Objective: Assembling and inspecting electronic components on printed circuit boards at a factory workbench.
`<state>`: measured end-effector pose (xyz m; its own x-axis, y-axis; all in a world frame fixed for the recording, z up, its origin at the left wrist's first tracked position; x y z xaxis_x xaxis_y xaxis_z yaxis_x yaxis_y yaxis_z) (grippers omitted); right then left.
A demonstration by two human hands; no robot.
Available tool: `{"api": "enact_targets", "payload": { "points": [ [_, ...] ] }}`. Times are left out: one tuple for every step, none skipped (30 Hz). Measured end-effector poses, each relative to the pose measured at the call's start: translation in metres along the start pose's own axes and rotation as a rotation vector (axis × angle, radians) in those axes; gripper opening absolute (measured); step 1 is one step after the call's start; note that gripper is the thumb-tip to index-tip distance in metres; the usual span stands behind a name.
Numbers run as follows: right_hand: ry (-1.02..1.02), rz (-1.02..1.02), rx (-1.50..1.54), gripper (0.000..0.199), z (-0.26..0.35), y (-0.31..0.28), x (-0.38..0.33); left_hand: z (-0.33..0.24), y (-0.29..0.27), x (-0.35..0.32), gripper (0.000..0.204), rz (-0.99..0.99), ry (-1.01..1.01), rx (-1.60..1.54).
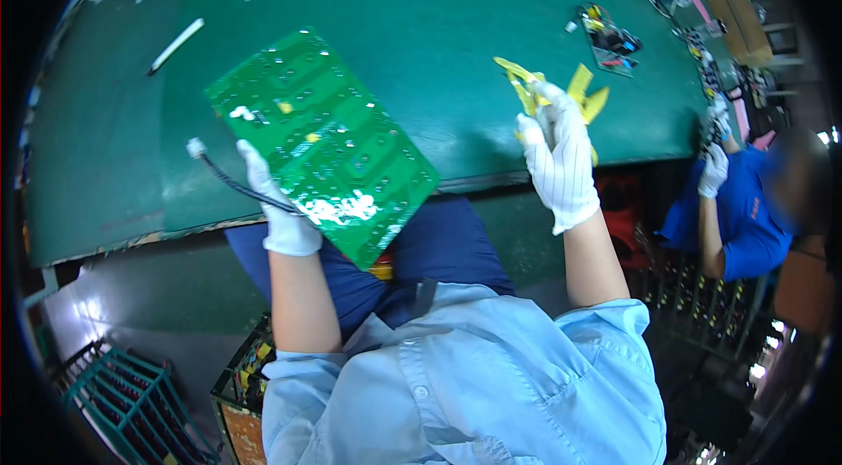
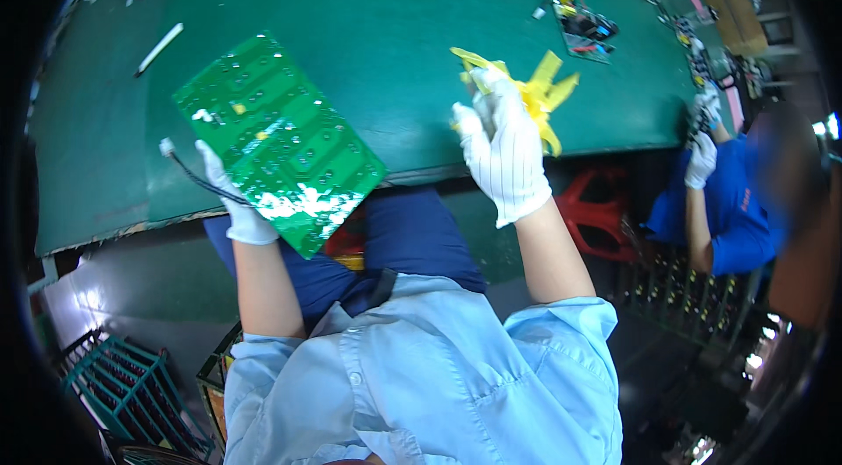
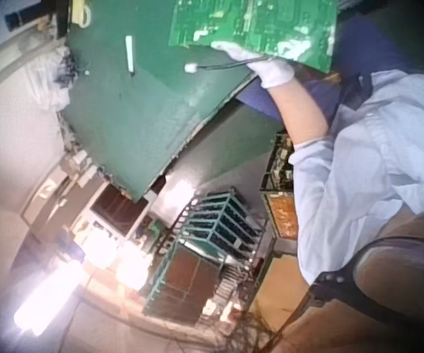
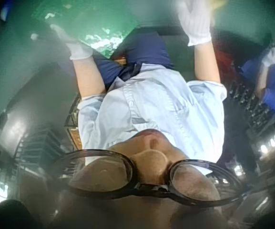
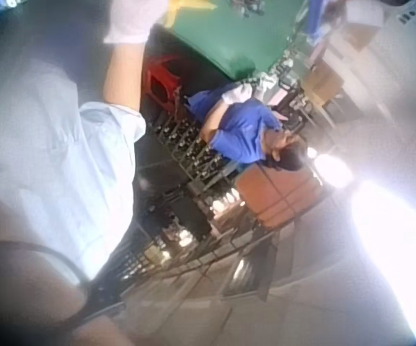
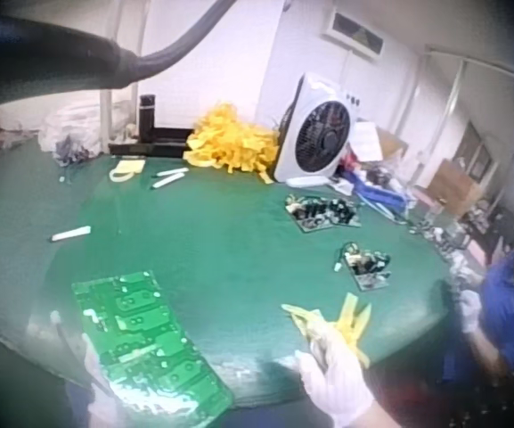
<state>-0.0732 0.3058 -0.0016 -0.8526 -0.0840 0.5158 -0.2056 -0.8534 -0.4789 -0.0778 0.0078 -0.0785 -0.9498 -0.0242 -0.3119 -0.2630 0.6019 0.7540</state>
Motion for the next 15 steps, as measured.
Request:
{"api": "enact_targets", "payload": {
  "points": [
    [0.026,-0.029,-0.136,0.042,-0.003,-0.015,-0.004,-0.004,-0.006,0.002,0.060,0.013,0.021,0.005],
    [0.050,-0.057,-0.273,0.044,-0.006,-0.032,-0.009,-0.006,-0.008,0.005,0.055,0.028,0.044,0.008],
    [0.009,-0.086,-0.367,0.047,-0.013,-0.048,-0.016,-0.002,-0.008,0.006,0.055,0.029,0.030,0.002],
    [0.086,-0.105,-0.375,0.048,-0.021,-0.060,-0.025,-0.005,-0.007,0.006,0.051,-0.013,0.062,0.029],
    [0.086,-0.089,-0.454,0.050,-0.023,-0.068,-0.031,-0.008,-0.008,0.005,0.046,-0.057,0.097,0.058],
    [0.086,-0.072,-0.530,0.052,-0.024,-0.071,-0.037,-0.007,-0.007,0.005,0.046,-0.058,0.093,0.061],
    [0.041,-0.080,-0.511,0.054,-0.027,-0.068,-0.045,-0.007,-0.005,0.004,0.043,-0.036,0.094,0.045],
    [-0.005,-0.088,-0.491,0.057,-0.028,-0.065,-0.051,-0.007,-0.003,0.005,0.041,-0.013,0.096,0.030],
    [-0.016,-0.058,-0.571,0.062,-0.027,-0.065,-0.057,-0.008,-0.010,0.010,0.041,0.014,0.129,0.056],
    [0.033,-0.013,-0.691,0.066,-0.024,-0.064,-0.059,-0.008,-0.009,0.008,0.041,0.012,0.127,0.061],
    [0.002,-0.024,-0.746,0.068,-0.025,-0.063,-0.059,-0.009,-0.007,0.006,0.041,0.004,0.120,0.048],
    [-0.029,-0.035,-0.801,0.069,-0.028,-0.062,-0.058,-0.009,-0.007,0.005,0.042,-0.004,0.114,0.035],
    [-0.023,-0.037,-0.802,0.069,-0.031,-0.061,-0.056,-0.013,-0.007,0.010,0.045,0.003,0.145,0.085],
    [-0.030,-0.039,-0.811,0.070,-0.033,-0.061,-0.055,-0.012,-0.007,0.009,0.045,0.006,0.141,0.090],
    [-0.038,-0.040,-0.820,0.070,-0.034,-0.060,-0.054,-0.010,-0.008,0.007,0.046,0.002,0.138,0.069]
  ]
}}
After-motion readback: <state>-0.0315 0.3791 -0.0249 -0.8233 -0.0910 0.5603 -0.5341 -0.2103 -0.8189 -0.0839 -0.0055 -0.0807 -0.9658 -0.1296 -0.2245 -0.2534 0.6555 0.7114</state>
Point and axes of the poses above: each hand's wrist, its own x-axis towards the middle knuckle, its own y-axis out of the palm, z = x × y, the point moved 7 cm from there along x, towards the middle knuckle, and after that the axes turned 11 degrees about -y, right-handed, at the moved point
